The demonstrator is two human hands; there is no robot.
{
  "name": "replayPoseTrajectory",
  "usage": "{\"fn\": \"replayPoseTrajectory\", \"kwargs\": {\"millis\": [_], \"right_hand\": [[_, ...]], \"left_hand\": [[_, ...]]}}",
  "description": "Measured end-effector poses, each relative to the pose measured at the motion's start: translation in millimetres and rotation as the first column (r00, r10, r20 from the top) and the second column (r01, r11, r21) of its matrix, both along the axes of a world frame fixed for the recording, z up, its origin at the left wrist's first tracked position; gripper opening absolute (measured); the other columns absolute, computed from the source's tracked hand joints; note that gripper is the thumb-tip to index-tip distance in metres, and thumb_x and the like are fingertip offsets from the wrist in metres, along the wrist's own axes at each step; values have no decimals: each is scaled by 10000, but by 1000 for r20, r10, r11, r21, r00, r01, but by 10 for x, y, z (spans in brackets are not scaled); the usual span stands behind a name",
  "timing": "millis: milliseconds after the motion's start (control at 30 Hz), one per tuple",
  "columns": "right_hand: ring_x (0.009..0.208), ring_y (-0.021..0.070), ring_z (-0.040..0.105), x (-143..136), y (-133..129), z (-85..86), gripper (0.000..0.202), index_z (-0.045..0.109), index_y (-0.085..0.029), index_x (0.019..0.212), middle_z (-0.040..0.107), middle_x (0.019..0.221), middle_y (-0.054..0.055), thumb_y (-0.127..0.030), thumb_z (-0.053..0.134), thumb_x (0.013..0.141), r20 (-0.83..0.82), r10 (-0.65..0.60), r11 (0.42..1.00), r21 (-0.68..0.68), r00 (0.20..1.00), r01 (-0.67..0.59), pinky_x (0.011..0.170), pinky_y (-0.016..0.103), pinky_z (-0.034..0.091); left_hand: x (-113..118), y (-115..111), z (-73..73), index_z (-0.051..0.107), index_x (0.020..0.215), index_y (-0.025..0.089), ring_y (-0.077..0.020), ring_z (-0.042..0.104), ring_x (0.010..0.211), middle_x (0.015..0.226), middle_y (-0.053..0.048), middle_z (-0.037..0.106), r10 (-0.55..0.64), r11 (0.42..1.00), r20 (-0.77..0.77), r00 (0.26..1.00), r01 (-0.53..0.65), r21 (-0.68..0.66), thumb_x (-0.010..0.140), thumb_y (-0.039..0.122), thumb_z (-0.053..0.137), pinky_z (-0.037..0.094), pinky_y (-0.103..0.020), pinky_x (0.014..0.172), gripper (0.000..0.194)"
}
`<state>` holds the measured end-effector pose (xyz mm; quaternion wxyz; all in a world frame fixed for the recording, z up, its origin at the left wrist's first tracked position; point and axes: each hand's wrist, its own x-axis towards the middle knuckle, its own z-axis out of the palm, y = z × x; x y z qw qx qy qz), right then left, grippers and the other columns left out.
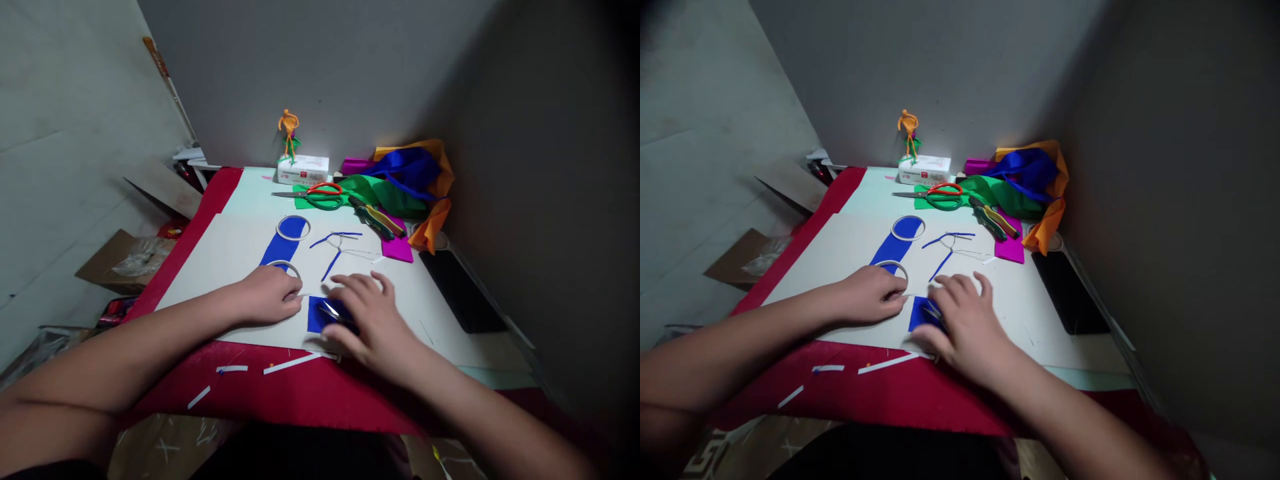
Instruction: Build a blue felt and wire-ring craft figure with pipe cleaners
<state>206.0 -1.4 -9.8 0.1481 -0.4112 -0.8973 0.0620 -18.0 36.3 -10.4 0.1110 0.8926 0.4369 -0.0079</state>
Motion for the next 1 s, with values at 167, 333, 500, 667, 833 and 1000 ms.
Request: {"fn": "replayPoseTrajectory", "kwargs": {"millis": [167,333,500,667,833,1000], "right_hand": [[729,186,525,329,121,192,213,563,-199,826,607,775,36,-412,566,824,127,-75,955,-276,989,108,655,290,361],[746,164,534,395,104,181,83,593,-209,855,602,819,23,-227,588,774,195,7,932,-356,981,65,624,251,341],[756,170,527,338,57,211,171,583,-202,833,579,814,26,-369,599,798,173,-40,945,-312,984,93,620,255,346],[710,154,516,332,-18,248,108,597,-200,835,567,850,30,-304,590,810,227,-5,936,-342,974,85,589,256,354],[769,162,532,349,-6,212,158,603,-175,821,560,900,61,-255,480,881,198,28,936,-348,980,44,664,264,419],[704,155,533,366,1,98,123,611,-163,834,568,817,57,-204,501,869,117,13,973,-232,993,15,660,273,438]], "left_hand": [[-22,-2,-3,531,641,190,-150,426,532,596,-20,557,-7,999,-4,1000,7,-43,847,326,407,211,-277,501,276],[-17,6,-5,520,635,191,-151,419,526,582,-19,539,9,998,-14,1000,-10,-55,852,325,403,212,-278,500,280],[-10,7,-17,534,643,196,-158,432,523,576,-23,540,26,998,-30,999,-27,-49,853,328,402,210,-279,495,281],[-4,10,-24,542,650,197,-163,449,524,578,-25,552,38,998,-35,999,-40,-53,855,329,394,216,-279,490,285],[1,13,-14,557,665,198,-167,481,544,609,-27,580,51,996,-37,998,-53,-66,854,325,393,233,-281,491,281],[15,-1,-3,573,684,183,-166,504,548,628,-46,607,59,996,-50,997,-62,-64,850,312,395,233,-286,489,275]]}}
